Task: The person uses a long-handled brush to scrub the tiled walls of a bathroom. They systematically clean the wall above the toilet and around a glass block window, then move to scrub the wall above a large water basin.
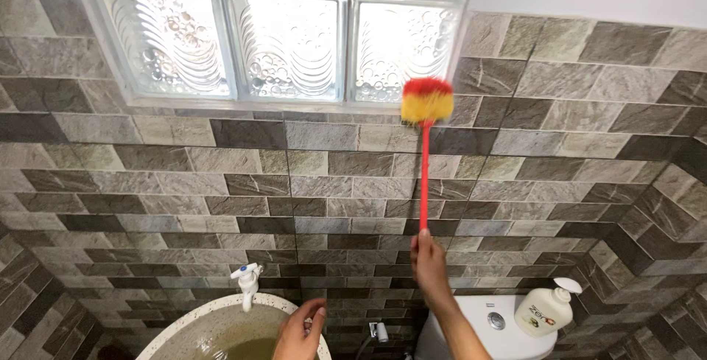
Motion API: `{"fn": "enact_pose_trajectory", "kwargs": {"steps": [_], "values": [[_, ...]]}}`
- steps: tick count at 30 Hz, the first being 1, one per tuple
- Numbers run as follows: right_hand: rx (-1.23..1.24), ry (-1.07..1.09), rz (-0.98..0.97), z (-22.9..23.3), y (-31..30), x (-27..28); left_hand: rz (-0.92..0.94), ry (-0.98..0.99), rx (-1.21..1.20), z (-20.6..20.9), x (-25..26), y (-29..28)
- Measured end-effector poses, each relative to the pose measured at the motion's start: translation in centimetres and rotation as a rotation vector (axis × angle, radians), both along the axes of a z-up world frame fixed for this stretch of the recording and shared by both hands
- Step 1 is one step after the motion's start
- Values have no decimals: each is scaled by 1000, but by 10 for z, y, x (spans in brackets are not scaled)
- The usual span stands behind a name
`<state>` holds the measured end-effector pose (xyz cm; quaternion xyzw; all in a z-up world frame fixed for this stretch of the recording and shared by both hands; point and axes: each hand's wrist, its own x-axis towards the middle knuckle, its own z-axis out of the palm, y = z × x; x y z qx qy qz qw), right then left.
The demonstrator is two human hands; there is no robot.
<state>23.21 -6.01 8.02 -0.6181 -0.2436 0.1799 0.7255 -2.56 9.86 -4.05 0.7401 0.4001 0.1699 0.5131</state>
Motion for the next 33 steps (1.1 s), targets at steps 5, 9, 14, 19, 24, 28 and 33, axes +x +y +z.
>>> {"fn": "enact_pose_trajectory", "kwargs": {"steps": [5,9,14,19,24,28,33], "values": [[10,-50,-3,21,9,8,-100,-32,-24,-7,5,6],[20,-68,20,113,20,20,-143,-5,113,41,-10,0],[161,-143,78,250,26,16,-107,-157,683,186,-9,15],[172,-186,25,313,30,19,-58,-364,838,306,4,28],[98,-176,-20,222,51,29,-78,-419,999,351,4,24],[-16,-240,-102,82,64,25,-68,-431,1103,360,2,30],[-35,-216,-127,4,81,18,-56,-406,1130,367,-1,36]]}}
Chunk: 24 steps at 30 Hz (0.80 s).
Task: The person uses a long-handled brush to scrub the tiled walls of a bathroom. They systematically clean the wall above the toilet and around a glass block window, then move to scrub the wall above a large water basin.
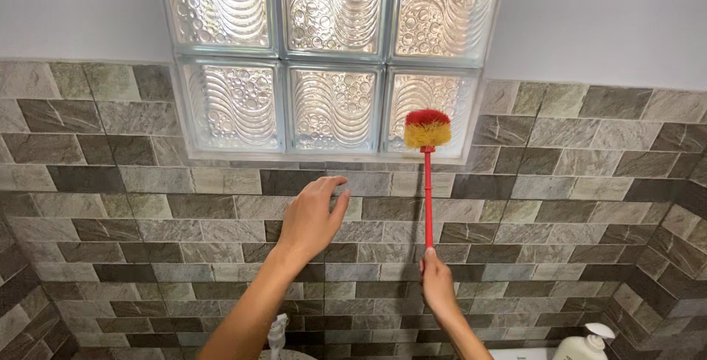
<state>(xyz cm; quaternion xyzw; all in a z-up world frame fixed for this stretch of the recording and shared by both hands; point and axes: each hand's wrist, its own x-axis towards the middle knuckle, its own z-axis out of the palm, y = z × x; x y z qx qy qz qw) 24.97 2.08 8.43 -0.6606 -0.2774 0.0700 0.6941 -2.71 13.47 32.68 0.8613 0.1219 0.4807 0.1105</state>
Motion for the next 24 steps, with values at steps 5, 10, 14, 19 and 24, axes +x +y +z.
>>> {"fn": "enact_pose_trajectory", "kwargs": {"steps": [5,10,14,19,24], "values": [[66,29,120,102,3,-3,-19,-15,58,11,-6,3],[32,-76,32,287,5,-12,-27,-43,122,29,-14,5],[32,-71,19,332,7,-38,-40,-68,142,48,-21,8],[39,-33,20,257,19,-37,-40,-100,178,57,-28,12],[10,-34,68,81,39,-39,-49,-130,189,55,-37,18]]}}
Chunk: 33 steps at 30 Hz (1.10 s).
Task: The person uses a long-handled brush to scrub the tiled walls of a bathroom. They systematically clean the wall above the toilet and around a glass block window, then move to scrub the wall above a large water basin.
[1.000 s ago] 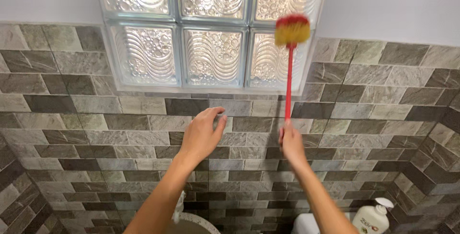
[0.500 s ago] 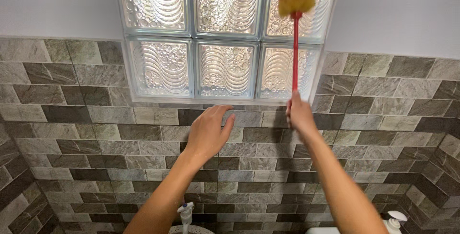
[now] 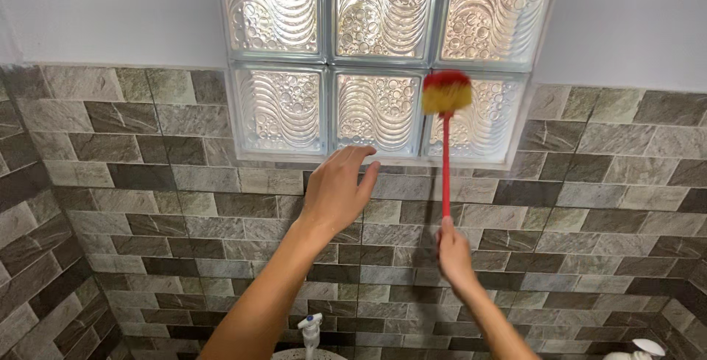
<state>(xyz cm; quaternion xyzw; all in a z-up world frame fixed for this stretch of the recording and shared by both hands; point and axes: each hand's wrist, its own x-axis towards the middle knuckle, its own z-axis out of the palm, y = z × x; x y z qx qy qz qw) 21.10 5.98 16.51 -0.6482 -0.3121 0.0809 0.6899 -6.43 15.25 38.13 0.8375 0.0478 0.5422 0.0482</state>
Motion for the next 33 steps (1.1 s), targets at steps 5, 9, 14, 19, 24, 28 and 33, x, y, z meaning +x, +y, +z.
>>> {"fn": "enact_pose_trajectory", "kwargs": {"steps": [5,9,14,19,24,28,33], "values": [[51,-90,-63,-111,24,-15,43,29,-58,-2,-11,6],[80,48,59,-69,31,-16,63,31,-61,-1,-14,4],[74,116,68,97,32,-21,52,14,-19,3,-17,3],[123,35,82,234,17,-38,62,18,-1,9,-18,3],[166,30,125,224,14,-50,74,21,-3,12,-26,4],[58,130,73,121,21,-52,101,33,-34,13,-36,9],[29,-116,-26,-27,20,-58,106,34,-36,13,-43,13]]}}
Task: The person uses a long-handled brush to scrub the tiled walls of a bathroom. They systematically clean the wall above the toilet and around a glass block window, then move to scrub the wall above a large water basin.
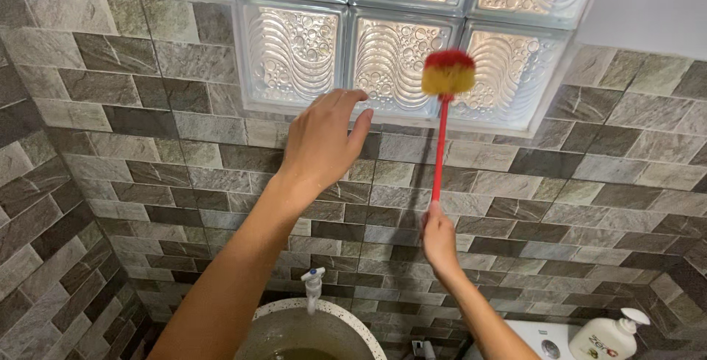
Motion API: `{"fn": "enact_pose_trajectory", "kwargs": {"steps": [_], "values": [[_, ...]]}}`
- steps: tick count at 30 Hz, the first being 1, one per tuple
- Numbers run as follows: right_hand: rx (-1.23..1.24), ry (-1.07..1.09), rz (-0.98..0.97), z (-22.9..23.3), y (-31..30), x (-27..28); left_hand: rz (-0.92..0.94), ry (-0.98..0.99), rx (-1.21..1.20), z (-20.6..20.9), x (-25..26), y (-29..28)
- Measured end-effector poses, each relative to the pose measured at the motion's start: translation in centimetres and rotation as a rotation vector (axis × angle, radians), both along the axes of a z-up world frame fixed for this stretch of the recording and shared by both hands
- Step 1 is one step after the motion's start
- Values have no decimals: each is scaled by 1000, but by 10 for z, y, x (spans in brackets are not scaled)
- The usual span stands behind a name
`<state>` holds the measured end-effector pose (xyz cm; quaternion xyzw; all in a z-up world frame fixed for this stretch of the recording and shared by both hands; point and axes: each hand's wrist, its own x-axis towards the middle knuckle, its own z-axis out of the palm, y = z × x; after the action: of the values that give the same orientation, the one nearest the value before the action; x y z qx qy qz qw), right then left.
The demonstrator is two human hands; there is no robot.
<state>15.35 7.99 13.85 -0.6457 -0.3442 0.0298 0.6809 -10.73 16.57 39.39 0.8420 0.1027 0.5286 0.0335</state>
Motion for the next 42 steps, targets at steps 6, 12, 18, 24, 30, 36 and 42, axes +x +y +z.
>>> {"fn": "enact_pose_trajectory", "kwargs": {"steps": [6,12,18,24,30,36,42], "values": [[-42,144,46,26,11,13,-4,7,9,3,-3,4],[-38,59,81,221,8,27,2,-6,25,1,-7,6],[25,32,129,264,20,-5,35,-1,-10,2,-19,10],[-20,38,123,127,56,-16,85,-30,4,-6,-41,18],[13,-42,103,11,70,-37,123,-15,-20,-8,-53,26],[53,23,243,109,87,-33,130,-10,-14,-11,-55,32],[75,-195,180,238,132,-52,157,-16,-27,-14,-65,33]]}}
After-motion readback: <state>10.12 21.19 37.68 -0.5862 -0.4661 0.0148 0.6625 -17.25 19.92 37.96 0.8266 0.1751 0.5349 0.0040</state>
